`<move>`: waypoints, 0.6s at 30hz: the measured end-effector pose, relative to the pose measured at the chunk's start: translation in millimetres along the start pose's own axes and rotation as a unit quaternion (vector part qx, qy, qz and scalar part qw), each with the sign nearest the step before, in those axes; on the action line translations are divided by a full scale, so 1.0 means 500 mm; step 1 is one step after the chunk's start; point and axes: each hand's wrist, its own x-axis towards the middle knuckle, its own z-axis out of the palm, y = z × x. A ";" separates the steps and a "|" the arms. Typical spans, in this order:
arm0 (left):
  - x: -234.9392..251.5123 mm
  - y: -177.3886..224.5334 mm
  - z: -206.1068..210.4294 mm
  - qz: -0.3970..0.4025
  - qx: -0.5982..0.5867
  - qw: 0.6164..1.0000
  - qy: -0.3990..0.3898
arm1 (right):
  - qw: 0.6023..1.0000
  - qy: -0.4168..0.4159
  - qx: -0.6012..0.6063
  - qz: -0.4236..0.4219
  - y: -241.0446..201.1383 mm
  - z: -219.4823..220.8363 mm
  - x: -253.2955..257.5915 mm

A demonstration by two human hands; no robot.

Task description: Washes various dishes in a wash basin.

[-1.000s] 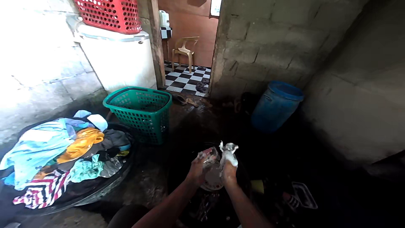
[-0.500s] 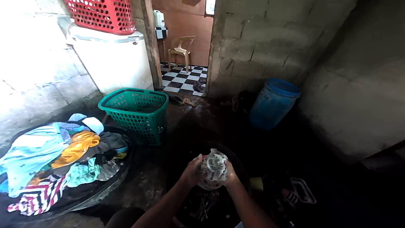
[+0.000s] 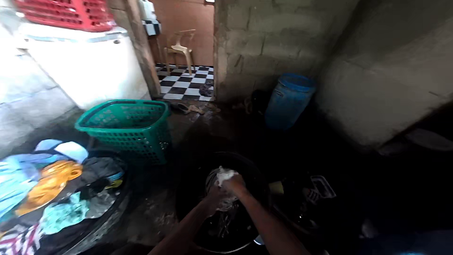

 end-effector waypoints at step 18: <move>-0.008 0.032 -0.009 0.041 0.119 0.992 0.009 | 0.993 0.100 0.053 -0.019 -0.024 -0.024 -0.059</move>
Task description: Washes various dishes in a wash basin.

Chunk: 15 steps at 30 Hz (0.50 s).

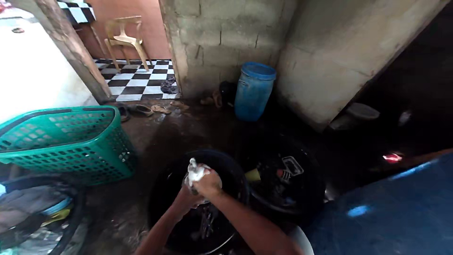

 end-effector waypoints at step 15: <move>-0.010 0.002 -0.003 -0.053 -0.181 0.982 -0.004 | 0.952 -0.059 0.295 0.060 0.100 -0.033 0.046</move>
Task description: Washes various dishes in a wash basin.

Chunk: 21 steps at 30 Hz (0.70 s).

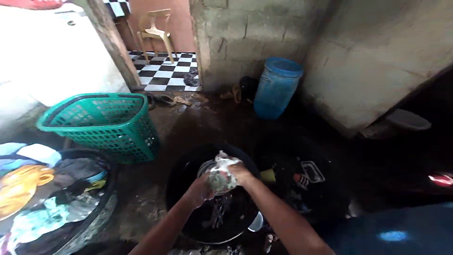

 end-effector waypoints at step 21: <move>0.082 -0.063 -0.126 -0.185 0.069 0.952 0.232 | 0.824 0.223 -0.499 0.149 0.645 -0.524 0.009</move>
